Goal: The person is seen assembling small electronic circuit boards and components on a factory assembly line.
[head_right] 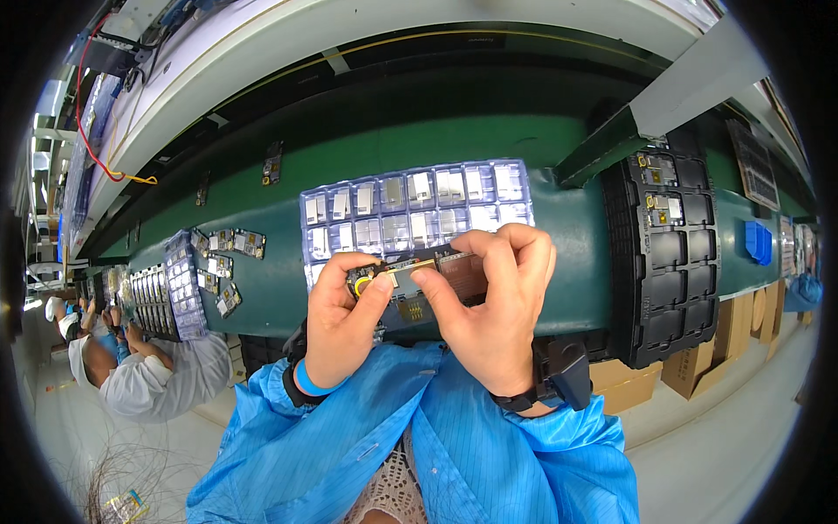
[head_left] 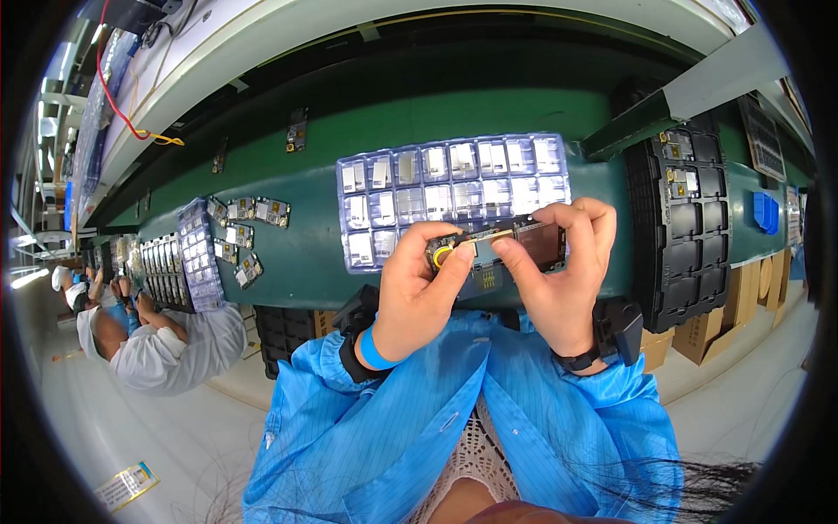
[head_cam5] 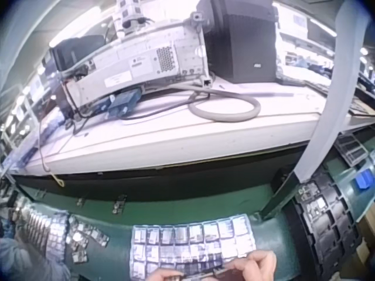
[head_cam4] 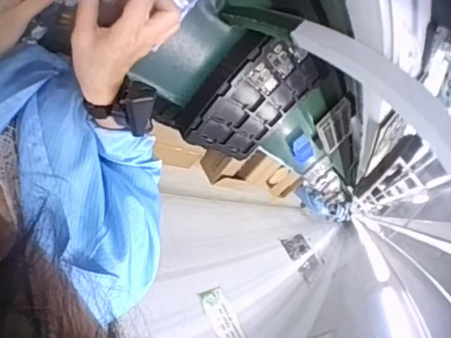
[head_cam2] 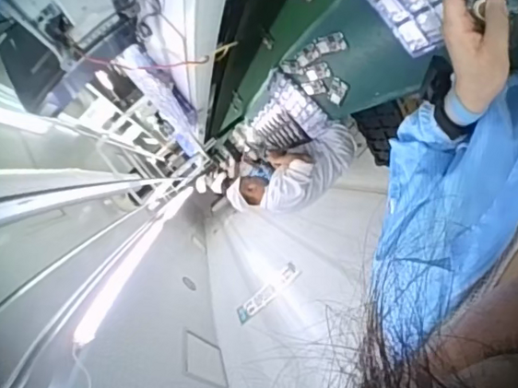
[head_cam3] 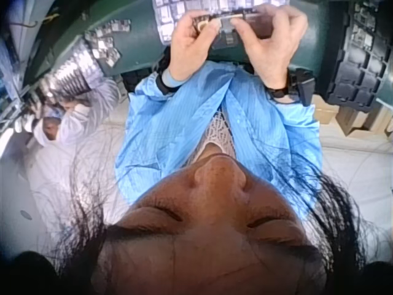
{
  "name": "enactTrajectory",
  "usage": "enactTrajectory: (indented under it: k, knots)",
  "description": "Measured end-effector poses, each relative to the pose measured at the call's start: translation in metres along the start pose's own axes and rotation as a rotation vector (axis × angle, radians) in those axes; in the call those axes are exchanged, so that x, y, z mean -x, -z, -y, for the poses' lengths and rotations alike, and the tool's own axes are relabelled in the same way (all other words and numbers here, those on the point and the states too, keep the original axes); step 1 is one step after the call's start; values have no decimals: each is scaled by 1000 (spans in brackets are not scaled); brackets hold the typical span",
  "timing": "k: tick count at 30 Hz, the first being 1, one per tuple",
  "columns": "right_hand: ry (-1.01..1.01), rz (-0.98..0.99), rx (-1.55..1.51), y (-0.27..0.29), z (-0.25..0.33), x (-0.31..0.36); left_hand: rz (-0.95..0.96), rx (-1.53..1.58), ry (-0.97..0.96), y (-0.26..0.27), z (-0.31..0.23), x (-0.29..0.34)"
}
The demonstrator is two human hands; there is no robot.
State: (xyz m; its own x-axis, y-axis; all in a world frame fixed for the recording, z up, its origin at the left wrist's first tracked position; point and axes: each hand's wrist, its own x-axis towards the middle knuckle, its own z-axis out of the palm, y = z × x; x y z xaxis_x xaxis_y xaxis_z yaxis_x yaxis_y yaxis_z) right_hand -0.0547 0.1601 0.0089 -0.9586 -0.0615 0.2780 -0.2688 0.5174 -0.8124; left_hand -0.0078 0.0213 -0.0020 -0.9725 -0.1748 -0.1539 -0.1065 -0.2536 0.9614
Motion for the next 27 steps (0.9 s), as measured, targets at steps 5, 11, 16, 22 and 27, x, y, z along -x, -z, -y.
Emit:
enactTrajectory:
  k: [5, 11, 16, 22, 27]
  knots:
    - [87, 35, -5, 3, -8, 4, -9, -32, 22, 4, 6, -2]
    - [158, 57, 140, -4, -3, 6, -76, -17, -19, -2, 14, -2]
    - [102, 48, 129, -7, -1, 8, -45, -39, -70, -1, 18, -2]
    - [88, 33, 54, -7, -7, 6, -35, -38, -46, 0, 18, -1]
    - [93, 4, 102, -9, -4, 6, -62, -49, -59, -2, 15, -1]
